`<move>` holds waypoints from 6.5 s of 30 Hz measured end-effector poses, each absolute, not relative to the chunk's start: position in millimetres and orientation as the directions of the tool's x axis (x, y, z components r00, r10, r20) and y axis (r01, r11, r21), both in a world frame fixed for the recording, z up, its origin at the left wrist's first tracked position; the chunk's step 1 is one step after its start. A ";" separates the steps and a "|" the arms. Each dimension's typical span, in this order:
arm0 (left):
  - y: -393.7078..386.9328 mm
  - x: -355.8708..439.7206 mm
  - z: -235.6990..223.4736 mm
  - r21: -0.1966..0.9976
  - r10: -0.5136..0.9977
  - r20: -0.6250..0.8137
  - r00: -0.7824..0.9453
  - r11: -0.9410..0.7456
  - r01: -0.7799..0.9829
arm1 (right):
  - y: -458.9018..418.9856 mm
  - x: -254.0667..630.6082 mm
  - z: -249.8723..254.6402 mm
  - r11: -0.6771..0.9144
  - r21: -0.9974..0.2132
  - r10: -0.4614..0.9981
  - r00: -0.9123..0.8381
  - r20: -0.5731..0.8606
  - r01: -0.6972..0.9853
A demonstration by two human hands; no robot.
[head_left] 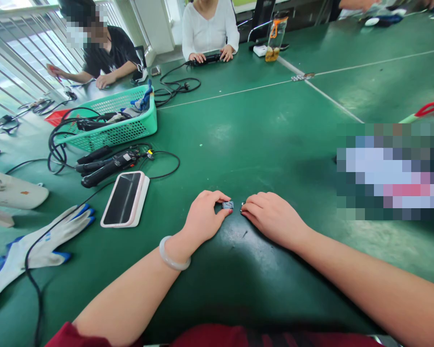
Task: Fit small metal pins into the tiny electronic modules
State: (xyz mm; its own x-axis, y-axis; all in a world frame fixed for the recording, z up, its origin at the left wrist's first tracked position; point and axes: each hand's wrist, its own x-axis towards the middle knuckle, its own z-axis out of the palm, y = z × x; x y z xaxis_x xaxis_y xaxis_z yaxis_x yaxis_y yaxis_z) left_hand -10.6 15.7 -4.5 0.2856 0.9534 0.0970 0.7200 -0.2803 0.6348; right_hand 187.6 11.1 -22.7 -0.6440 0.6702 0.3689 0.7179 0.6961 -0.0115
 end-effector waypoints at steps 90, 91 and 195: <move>22.2 -9.6 -11.1 0.919 0.992 -0.001 0.124 -0.048 0.390 | 7.0 172.5 -19.4 0.617 -0.364 0.786 -0.572 0.235 0.698; 21.8 -9.7 -10.7 0.917 0.992 -0.003 0.126 -0.048 0.395 | 7.1 173.7 -18.8 0.608 -0.378 0.793 -0.558 0.245 0.698; 19.5 -10.7 -14.6 0.808 0.929 0.058 0.366 -0.259 0.529 | 8.4 178.0 -17.5 0.629 -0.295 0.756 -0.479 0.446 0.719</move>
